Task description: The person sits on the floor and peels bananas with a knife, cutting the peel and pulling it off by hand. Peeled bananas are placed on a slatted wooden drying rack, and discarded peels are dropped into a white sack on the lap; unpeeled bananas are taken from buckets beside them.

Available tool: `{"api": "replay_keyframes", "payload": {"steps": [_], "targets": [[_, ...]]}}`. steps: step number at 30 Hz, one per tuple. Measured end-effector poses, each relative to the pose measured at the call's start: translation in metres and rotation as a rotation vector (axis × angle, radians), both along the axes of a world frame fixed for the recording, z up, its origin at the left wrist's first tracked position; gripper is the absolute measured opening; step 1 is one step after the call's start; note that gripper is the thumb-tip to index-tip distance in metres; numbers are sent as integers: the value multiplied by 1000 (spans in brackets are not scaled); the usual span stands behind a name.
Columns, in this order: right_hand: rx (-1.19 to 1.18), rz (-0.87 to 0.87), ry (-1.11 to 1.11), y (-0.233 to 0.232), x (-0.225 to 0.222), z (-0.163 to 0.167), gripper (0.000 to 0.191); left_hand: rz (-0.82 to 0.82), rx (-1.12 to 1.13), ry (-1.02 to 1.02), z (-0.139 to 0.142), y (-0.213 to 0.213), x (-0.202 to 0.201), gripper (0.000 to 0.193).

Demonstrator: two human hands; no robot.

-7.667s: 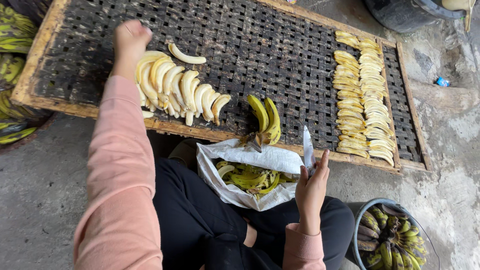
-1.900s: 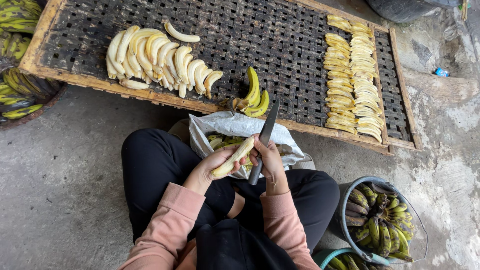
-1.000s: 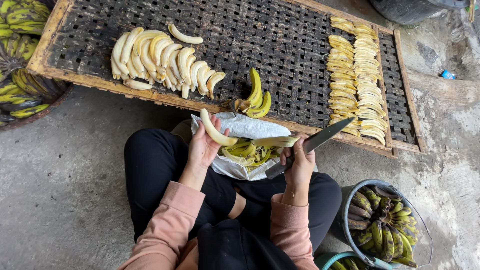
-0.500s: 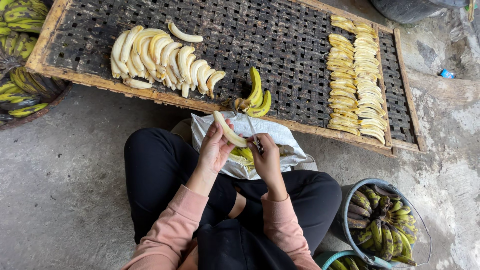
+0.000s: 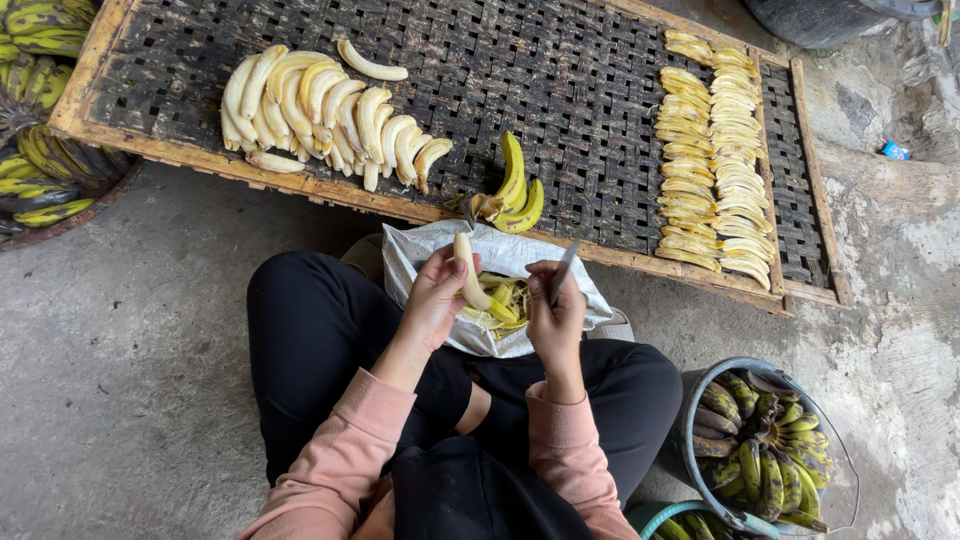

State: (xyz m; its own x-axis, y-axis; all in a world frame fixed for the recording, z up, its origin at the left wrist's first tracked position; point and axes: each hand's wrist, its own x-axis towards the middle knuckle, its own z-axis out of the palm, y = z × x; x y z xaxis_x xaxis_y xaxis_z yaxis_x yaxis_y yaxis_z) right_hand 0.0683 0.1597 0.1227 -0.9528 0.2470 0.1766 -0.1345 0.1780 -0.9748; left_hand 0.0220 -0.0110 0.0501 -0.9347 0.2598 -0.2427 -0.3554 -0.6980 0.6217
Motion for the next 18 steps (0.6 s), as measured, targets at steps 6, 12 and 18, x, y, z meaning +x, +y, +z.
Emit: {"api": "replay_keyframes", "payload": {"steps": [6,12,18], "targets": [[211,22,59,0,-2,7,17,251,-563,445,0,-1,1,40],[128,102,5,-19,1,13,31,390,-1224,978,28,10,23,75],[296,45,94,-18,1,20,23,307,-1192,941,22,16,32,94]]}}
